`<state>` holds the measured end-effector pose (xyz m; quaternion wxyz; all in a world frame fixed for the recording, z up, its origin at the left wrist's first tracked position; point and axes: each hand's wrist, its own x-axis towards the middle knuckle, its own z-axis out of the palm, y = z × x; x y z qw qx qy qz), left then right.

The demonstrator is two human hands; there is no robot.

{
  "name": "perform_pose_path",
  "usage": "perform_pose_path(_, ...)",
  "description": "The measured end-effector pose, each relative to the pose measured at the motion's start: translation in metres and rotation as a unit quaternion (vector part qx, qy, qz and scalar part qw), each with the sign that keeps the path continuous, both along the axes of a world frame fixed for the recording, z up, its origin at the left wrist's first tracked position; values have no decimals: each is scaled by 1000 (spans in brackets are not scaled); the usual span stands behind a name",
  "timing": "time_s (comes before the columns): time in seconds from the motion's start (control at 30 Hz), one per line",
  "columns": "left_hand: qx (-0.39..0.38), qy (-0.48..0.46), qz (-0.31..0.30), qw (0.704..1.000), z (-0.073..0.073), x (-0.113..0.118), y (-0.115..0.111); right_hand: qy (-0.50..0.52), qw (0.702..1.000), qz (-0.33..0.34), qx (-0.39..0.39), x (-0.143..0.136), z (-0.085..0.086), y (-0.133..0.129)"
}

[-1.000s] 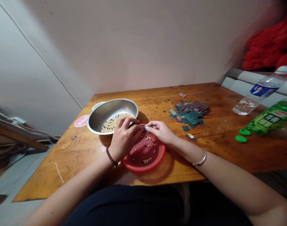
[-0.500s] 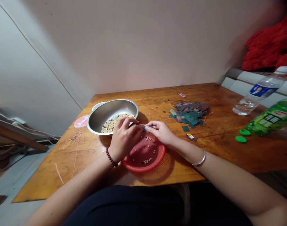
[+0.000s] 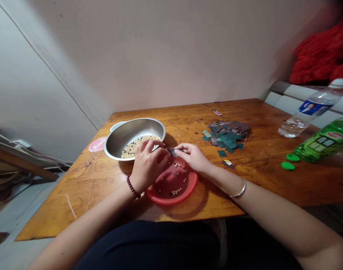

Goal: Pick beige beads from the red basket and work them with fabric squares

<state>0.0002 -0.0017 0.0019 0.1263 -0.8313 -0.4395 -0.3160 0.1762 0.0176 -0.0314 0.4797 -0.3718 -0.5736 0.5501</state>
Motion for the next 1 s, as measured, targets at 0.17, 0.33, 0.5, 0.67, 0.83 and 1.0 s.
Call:
perform_pose_path(0.17, 24, -32, 44, 998, -1, -1, 0, 12, 1000, -24, -8, 0, 2, -1)
perform_pose_path(0.33, 14, -29, 8, 999, -1, -1, 1, -2, 999, -45, 15, 0, 3, 0)
perform_pose_path(0.5, 11, -26, 3, 1000, -1, -2, 2, 0, 999, -40, 15, 0, 1, 1)
perform_pose_path(0.67, 9, -20, -6, 1000, 0, -1, 2, 8, 999, -33, 10, 0, 2, 1)
perform_pose_path(0.83, -24, -11, -23, 999, 0, -1, 1, 28, 999, -18, -7, 0, 3, 1)
perform_pose_path(1.0, -37, -8, -22, 999, 1, -1, 1, 29, 999, -10, -15, 0, 1, 1)
